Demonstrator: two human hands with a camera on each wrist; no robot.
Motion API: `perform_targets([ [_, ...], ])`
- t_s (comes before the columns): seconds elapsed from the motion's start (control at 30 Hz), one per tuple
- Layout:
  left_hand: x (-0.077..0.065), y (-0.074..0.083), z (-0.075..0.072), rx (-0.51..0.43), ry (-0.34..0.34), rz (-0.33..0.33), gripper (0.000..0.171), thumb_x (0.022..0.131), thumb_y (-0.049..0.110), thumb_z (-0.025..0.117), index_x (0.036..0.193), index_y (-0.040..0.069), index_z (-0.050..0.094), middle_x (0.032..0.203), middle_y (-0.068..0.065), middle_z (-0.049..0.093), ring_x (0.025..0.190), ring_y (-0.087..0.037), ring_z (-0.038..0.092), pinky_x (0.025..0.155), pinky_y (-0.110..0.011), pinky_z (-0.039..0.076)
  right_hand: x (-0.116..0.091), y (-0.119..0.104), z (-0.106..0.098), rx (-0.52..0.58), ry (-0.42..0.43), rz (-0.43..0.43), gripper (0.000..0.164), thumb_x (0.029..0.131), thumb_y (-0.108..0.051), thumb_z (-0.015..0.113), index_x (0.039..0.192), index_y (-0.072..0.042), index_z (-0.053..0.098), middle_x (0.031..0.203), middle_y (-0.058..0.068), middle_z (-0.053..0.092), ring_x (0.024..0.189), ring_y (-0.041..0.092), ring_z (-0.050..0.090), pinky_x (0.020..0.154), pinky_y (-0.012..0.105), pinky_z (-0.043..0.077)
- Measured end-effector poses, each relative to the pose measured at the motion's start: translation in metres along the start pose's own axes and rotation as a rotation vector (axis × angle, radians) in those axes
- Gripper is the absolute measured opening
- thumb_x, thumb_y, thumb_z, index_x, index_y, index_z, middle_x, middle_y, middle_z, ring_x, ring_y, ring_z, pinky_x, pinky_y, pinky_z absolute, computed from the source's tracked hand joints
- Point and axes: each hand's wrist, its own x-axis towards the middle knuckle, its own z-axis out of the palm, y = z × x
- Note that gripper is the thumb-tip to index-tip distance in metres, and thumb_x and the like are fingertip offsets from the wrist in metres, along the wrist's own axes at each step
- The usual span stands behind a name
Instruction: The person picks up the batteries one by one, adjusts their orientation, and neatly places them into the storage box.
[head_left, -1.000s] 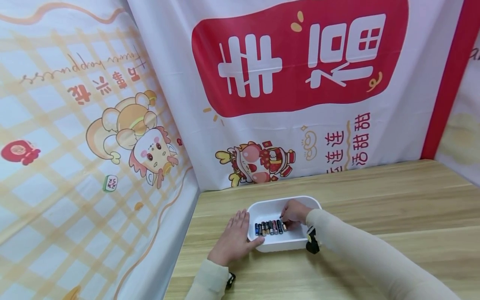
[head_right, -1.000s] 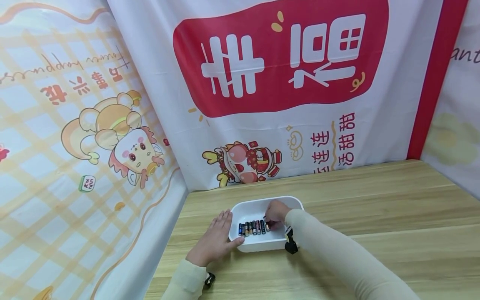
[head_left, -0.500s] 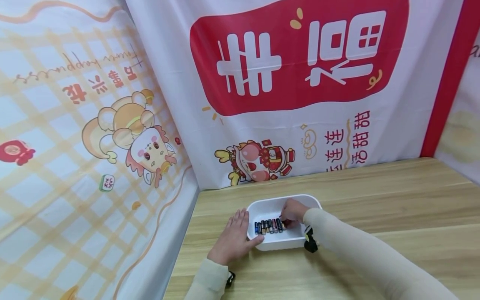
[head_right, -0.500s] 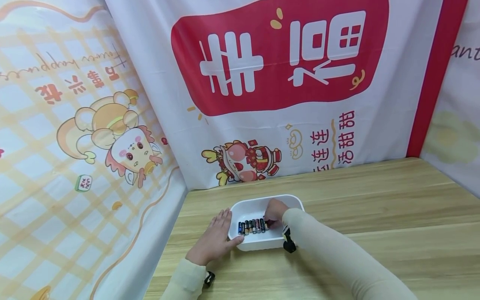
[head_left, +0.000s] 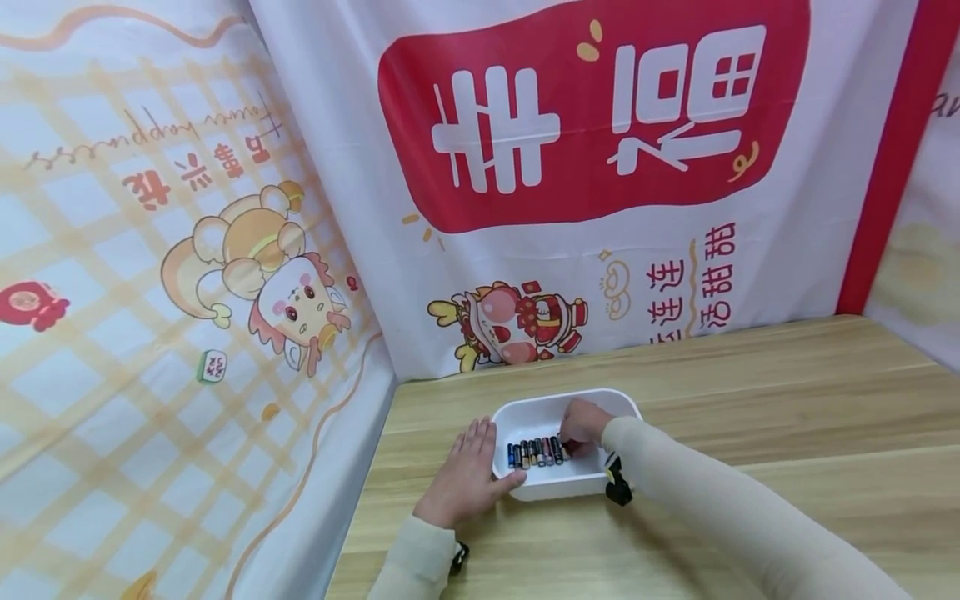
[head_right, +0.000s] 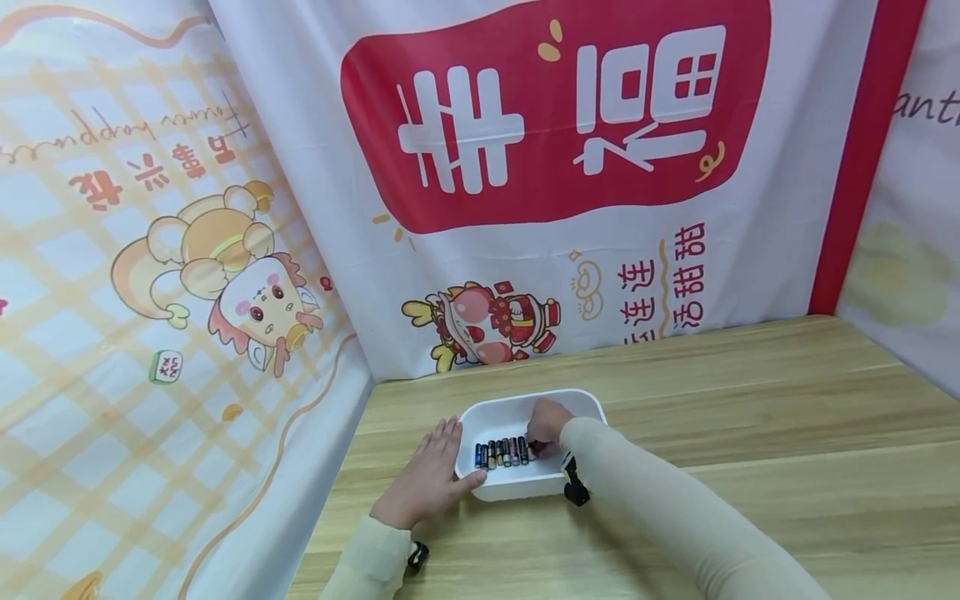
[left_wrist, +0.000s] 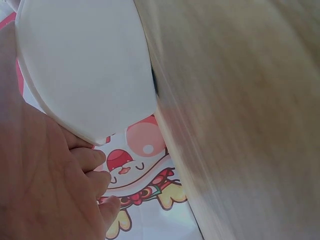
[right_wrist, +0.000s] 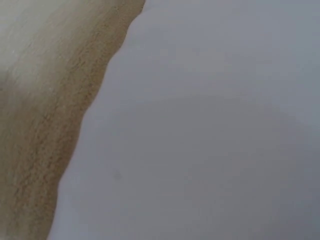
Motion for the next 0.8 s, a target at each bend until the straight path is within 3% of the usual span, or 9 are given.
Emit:
perform_targets([
  [0.23,0.01,-0.003,-0.003,0.002,0.015,-0.011,0.104,0.087,0.077,0.038,0.156,0.004,0.011,0.162,-0.01,0.004,0.147,-0.031,0.006,0.117,-0.048,0.009,0.0,-0.001,-0.01,-0.018,0.004,-0.047,0.004,0.085,0.002,0.067,0.09,0.001,0.067,0.08,0.014,0.065,0.072,0.024,0.066,0.061,0.031,0.058],
  [0.4,0.01,-0.011,-0.007,0.041,0.038,0.021,0.1,0.09,0.074,0.038,0.155,0.001,0.014,0.161,-0.014,0.006,0.146,-0.034,0.008,0.116,-0.051,0.012,-0.006,-0.002,-0.017,-0.036,-0.012,-0.109,0.018,0.085,0.002,0.067,0.103,0.005,0.067,0.082,0.013,0.066,0.073,0.024,0.066,0.064,0.031,0.058],
  [0.63,-0.001,-0.031,-0.005,0.063,0.087,0.031,0.096,0.093,0.071,0.035,0.154,0.0,0.015,0.16,-0.017,0.011,0.146,-0.035,0.01,0.116,-0.051,0.012,-0.028,-0.001,-0.042,0.145,-0.126,-0.261,0.033,0.087,0.005,0.063,0.119,0.012,0.058,0.102,0.022,0.064,0.093,0.035,0.065,0.074,0.038,0.059],
  [0.8,-0.013,-0.055,-0.01,0.07,0.111,0.019,0.095,0.093,0.069,0.039,0.153,-0.003,0.02,0.159,-0.02,0.013,0.145,-0.037,0.013,0.115,-0.055,0.015,-0.036,0.003,-0.079,0.222,-0.12,-0.332,0.033,0.091,-0.001,0.061,0.121,0.009,0.056,0.111,0.025,0.06,0.103,0.041,0.061,0.079,0.039,0.057],
])
